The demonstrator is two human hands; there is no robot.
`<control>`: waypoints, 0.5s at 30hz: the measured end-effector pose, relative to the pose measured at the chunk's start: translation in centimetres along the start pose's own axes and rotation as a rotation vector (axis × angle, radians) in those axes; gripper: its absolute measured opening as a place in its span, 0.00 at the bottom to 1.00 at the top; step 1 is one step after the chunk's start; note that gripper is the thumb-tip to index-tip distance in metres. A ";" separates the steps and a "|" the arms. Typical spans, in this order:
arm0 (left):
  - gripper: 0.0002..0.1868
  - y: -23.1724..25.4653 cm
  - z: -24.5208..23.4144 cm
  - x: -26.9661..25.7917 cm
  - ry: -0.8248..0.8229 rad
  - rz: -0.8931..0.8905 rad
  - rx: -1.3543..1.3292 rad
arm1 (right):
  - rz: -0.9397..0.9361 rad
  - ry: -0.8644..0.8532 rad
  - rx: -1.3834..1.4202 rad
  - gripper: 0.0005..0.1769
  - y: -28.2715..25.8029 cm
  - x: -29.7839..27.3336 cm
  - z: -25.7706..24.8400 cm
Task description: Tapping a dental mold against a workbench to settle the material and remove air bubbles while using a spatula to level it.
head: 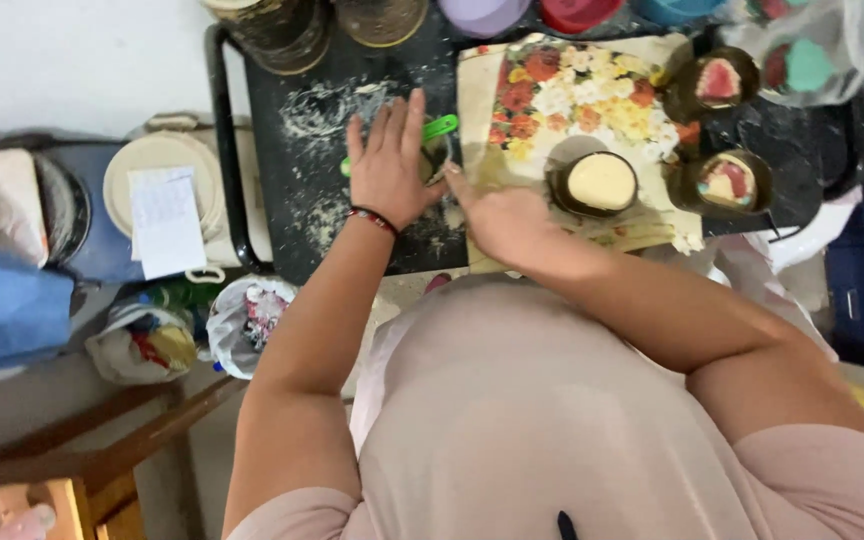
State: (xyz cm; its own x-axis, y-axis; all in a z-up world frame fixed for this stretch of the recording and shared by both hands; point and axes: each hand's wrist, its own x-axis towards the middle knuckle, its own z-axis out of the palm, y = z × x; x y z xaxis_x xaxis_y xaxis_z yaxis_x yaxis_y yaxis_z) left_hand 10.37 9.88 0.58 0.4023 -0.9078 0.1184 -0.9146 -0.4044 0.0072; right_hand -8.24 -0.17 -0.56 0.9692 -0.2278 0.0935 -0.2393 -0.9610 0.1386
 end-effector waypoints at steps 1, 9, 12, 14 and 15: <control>0.67 0.0 0.1 0.0 0.002 0.017 -0.004 | 0.017 -0.003 -0.004 0.41 -0.8 0.5 1.6; 0.69 0.2 0.3 -0.4 0.060 0.008 -0.055 | 0.034 0.193 0.072 0.39 -1.3 -2.1 2.6; 0.70 0.4 -0.6 -0.1 0.028 -0.004 -0.073 | 0.099 -0.192 0.367 0.28 2.9 -3.9 -5.9; 0.69 1.5 -2.0 -0.3 0.045 0.001 -0.042 | 0.403 -0.253 0.627 0.27 5.8 -4.1 -12.2; 0.68 2.0 -2.6 -0.3 0.062 -0.013 -0.011 | 0.691 -0.308 0.885 0.26 7.3 -4.2 -15.4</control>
State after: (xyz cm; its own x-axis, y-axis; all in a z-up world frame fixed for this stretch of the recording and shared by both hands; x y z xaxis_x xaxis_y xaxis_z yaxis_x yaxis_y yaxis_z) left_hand 8.34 9.65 3.17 0.4109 -0.8938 0.1796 -0.9099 -0.4144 0.0196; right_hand -14.96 -3.80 15.23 0.6503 -0.6578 -0.3802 -0.7158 -0.3628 -0.5967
